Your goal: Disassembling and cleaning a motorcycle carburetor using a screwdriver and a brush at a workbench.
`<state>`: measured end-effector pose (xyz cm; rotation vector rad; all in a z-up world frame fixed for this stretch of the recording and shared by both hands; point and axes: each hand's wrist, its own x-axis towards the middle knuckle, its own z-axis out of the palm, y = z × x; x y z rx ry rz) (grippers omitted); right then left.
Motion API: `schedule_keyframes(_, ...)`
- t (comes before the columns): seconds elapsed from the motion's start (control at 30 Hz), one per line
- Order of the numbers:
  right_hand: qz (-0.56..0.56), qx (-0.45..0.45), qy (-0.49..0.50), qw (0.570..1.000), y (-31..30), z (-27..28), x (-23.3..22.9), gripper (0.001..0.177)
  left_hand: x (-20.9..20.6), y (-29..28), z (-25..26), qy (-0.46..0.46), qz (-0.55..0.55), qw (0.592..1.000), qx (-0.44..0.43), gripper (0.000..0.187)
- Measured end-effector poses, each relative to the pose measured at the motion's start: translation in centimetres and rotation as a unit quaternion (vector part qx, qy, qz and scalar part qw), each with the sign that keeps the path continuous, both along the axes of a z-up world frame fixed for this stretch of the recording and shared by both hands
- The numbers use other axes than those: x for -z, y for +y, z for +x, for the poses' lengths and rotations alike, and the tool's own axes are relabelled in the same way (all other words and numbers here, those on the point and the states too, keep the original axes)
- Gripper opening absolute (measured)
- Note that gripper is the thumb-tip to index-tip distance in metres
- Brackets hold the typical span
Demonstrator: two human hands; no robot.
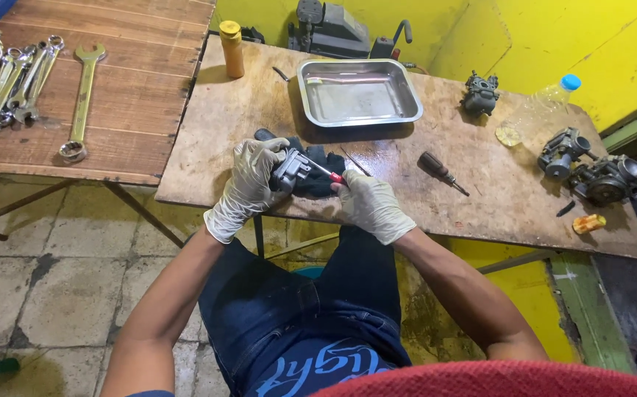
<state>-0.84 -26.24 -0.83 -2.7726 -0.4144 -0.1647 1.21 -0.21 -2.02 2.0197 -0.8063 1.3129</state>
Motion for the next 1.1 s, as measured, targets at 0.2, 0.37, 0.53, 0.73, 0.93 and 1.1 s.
schedule_keyframes(0.2,0.025,-0.011,-0.016,1.0,0.6,-0.6,0.1,0.025,-0.5,-0.5,-0.4,-0.031,0.005,0.999,-0.025,0.027)
schedule_keyframes(0.37,0.025,-0.004,0.015,1.0,0.4,-1.2,-1.5,0.025,-1.6,-0.6,-1.4,-0.035,0.007,0.998,-0.055,0.017)
schedule_keyframes(0.53,-0.001,-0.011,-0.016,1.0,-0.5,-1.4,-1.9,0.026,-0.6,-0.6,-0.7,-0.017,0.006,0.999,-0.044,0.023)
schedule_keyframes(0.73,0.009,0.005,0.009,1.0,-0.4,-1.4,-2.5,0.033,-0.5,-0.5,-0.7,0.011,0.02,0.998,-0.057,0.028)
schedule_keyframes(0.93,-0.016,0.02,-0.034,0.999,-1.3,-1.2,-1.1,0.029,-1.6,-0.4,-1.6,0.093,-0.05,0.994,-0.029,0.03)
schedule_keyframes(1.1,-0.025,0.0,-0.109,0.994,-1.8,1.9,3.2,0.037,-1.2,-0.2,-1.4,0.16,-0.058,0.985,-0.03,0.049)
